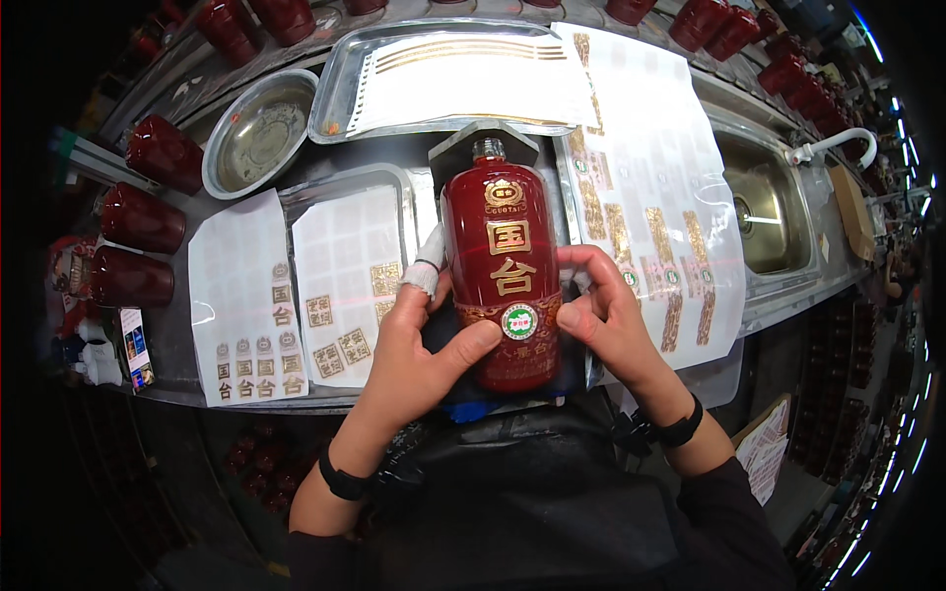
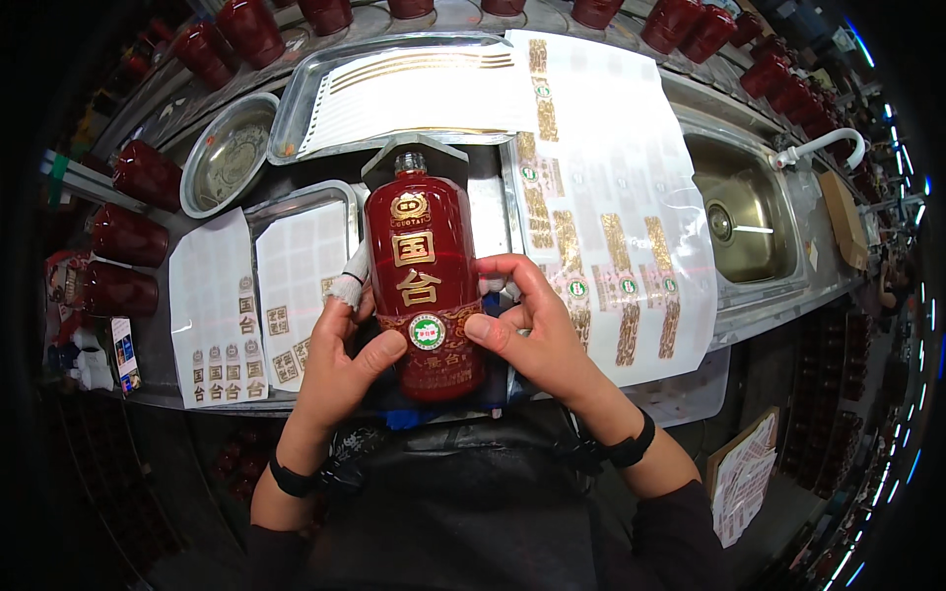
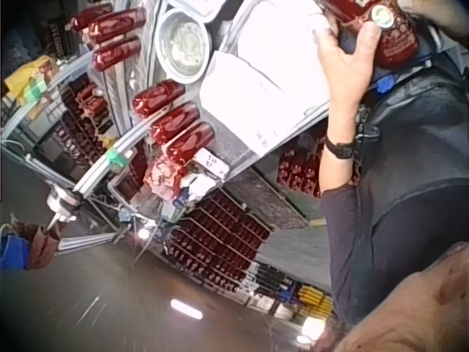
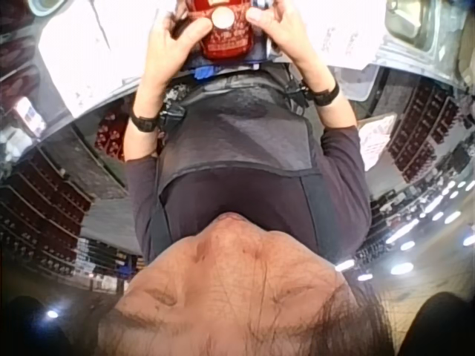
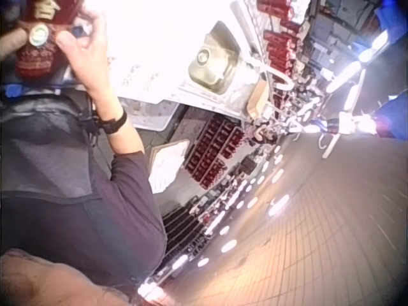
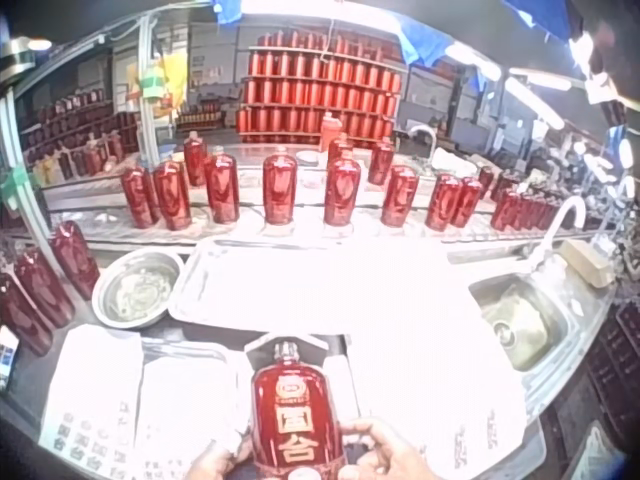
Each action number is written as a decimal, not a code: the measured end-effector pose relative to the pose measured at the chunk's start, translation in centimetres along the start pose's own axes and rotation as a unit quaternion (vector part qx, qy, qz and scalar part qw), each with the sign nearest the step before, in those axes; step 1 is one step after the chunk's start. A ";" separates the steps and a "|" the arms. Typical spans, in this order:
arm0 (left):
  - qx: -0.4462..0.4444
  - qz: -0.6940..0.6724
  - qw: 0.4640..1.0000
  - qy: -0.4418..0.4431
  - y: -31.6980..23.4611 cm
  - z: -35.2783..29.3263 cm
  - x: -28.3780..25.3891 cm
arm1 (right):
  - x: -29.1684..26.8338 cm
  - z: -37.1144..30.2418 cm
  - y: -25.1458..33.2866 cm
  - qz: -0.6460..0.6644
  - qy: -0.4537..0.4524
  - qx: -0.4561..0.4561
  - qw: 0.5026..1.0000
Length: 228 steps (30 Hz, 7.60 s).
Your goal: Manually applying labels and decorative seals to red liquor bottles at a production line workstation.
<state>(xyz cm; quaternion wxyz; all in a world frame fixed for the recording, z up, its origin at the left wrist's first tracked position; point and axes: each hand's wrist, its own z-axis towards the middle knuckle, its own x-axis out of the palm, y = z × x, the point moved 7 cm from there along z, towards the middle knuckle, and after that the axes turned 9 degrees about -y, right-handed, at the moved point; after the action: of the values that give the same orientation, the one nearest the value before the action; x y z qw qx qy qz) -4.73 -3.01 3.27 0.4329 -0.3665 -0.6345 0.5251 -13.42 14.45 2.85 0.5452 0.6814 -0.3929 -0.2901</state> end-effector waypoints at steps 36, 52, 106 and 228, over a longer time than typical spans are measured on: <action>0.033 0.109 0.993 -0.038 -0.6 -0.5 -0.6 | -0.3 -1.1 1.4 -0.087 -0.050 -0.005 0.995; 0.050 0.099 0.994 -0.010 -0.3 -0.9 -0.3 | 0.4 -2.0 0.9 -0.063 -0.055 0.014 0.996; 0.097 0.163 0.976 -0.104 -1.3 -1.4 -0.2 | 4.6 -2.5 11.4 -0.400 -0.057 -0.413 0.816; 0.032 0.205 0.971 -0.117 -2.8 -1.8 -0.5 | 1.2 -5.2 4.9 -0.168 -0.104 -0.141 0.970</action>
<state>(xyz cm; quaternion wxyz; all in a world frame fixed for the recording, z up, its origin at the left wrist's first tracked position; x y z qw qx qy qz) -2.90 -3.35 6.04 0.2500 -0.4107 -0.5754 0.6617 -9.62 15.64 8.83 0.5356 0.6200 -0.2822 -0.4992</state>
